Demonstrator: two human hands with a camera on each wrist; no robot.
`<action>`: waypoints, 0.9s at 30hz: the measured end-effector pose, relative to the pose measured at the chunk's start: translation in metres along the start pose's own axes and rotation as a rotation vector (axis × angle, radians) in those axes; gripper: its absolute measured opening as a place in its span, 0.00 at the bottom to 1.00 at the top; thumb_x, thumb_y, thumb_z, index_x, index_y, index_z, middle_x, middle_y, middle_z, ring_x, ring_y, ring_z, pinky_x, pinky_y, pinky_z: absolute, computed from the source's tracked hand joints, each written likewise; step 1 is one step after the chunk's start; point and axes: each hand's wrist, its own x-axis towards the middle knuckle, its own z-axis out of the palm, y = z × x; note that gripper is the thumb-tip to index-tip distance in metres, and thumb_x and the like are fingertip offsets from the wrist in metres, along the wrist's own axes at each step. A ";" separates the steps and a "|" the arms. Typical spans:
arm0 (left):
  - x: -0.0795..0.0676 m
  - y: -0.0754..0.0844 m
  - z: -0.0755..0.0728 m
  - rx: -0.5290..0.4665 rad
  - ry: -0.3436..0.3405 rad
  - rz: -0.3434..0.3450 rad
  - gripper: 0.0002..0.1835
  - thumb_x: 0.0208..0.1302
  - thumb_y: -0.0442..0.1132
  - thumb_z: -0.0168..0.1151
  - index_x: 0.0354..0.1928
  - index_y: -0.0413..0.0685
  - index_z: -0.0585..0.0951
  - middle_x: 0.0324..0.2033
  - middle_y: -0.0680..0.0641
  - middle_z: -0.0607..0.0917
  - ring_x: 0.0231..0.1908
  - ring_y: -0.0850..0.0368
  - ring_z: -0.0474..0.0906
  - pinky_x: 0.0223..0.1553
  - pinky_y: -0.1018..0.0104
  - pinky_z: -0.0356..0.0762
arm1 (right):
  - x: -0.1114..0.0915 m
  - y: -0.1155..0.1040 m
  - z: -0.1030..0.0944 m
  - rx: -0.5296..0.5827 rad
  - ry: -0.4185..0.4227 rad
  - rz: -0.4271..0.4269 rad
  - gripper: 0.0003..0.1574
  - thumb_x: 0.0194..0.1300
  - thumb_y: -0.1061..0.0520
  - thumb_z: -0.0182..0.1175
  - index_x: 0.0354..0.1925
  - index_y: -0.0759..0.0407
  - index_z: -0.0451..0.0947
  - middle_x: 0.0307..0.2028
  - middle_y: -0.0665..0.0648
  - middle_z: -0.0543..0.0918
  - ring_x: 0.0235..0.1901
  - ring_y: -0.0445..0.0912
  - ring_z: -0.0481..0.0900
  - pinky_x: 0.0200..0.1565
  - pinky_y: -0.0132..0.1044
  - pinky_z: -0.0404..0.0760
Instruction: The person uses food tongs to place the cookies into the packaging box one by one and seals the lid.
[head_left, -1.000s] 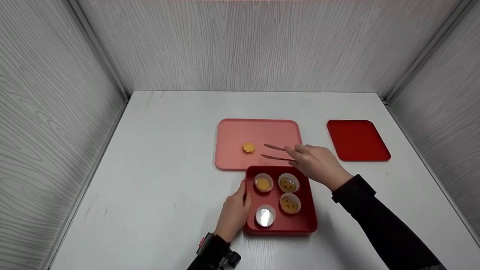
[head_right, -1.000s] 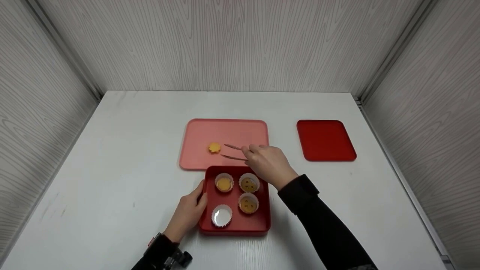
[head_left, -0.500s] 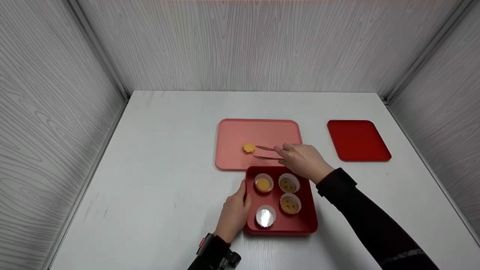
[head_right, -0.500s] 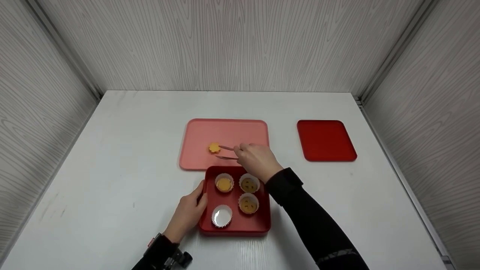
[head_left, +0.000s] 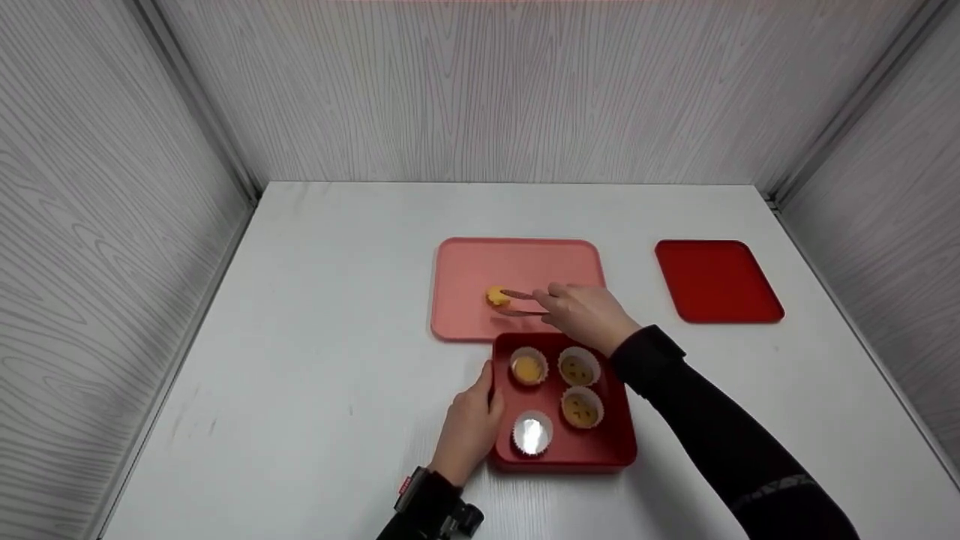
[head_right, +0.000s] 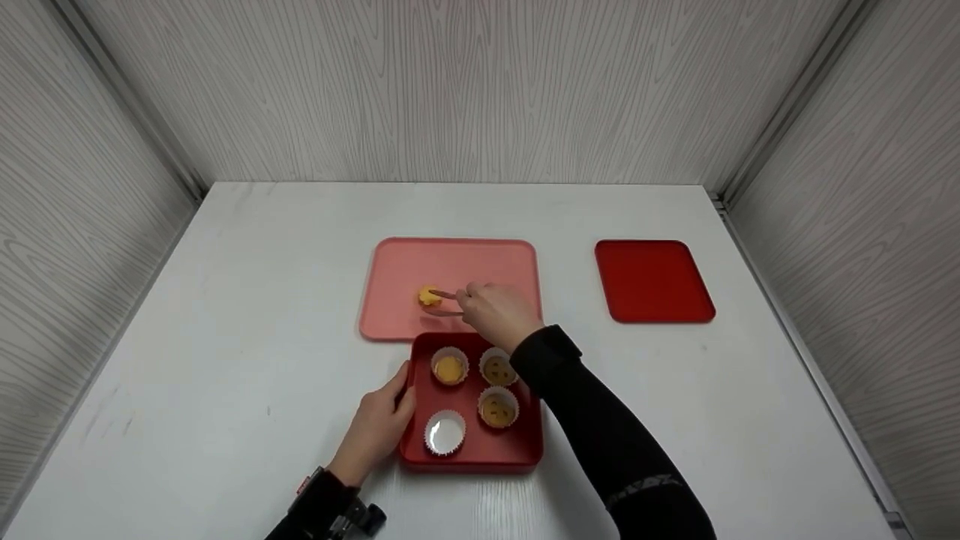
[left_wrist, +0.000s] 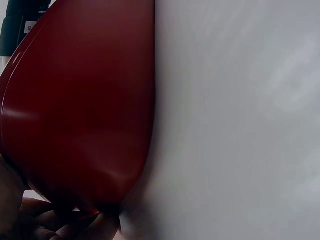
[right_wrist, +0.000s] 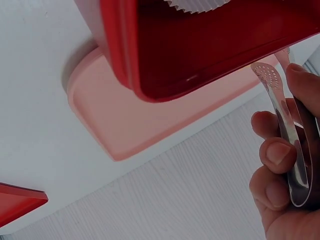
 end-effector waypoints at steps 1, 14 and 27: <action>0.000 0.000 0.000 0.001 0.001 0.003 0.26 0.75 0.35 0.55 0.71 0.30 0.69 0.50 0.33 0.86 0.45 0.44 0.86 0.47 0.50 0.83 | 0.001 0.000 0.001 -0.002 -0.002 -0.003 0.19 0.64 0.54 0.72 0.50 0.57 0.78 0.33 0.58 0.79 0.26 0.50 0.81 0.28 0.40 0.83; -0.001 0.001 0.000 0.010 -0.001 -0.007 0.27 0.74 0.34 0.54 0.71 0.30 0.69 0.47 0.33 0.87 0.37 0.51 0.85 0.39 0.54 0.83 | 0.008 -0.004 0.010 -0.072 -0.068 0.016 0.21 0.67 0.51 0.69 0.53 0.60 0.79 0.33 0.58 0.78 0.27 0.50 0.79 0.29 0.37 0.82; -0.001 0.001 0.001 0.005 0.001 -0.007 0.27 0.74 0.35 0.55 0.72 0.31 0.69 0.51 0.32 0.86 0.45 0.43 0.86 0.45 0.49 0.83 | 0.015 -0.001 0.008 -0.018 -0.156 0.071 0.17 0.71 0.53 0.65 0.53 0.61 0.80 0.36 0.60 0.81 0.29 0.52 0.81 0.32 0.40 0.83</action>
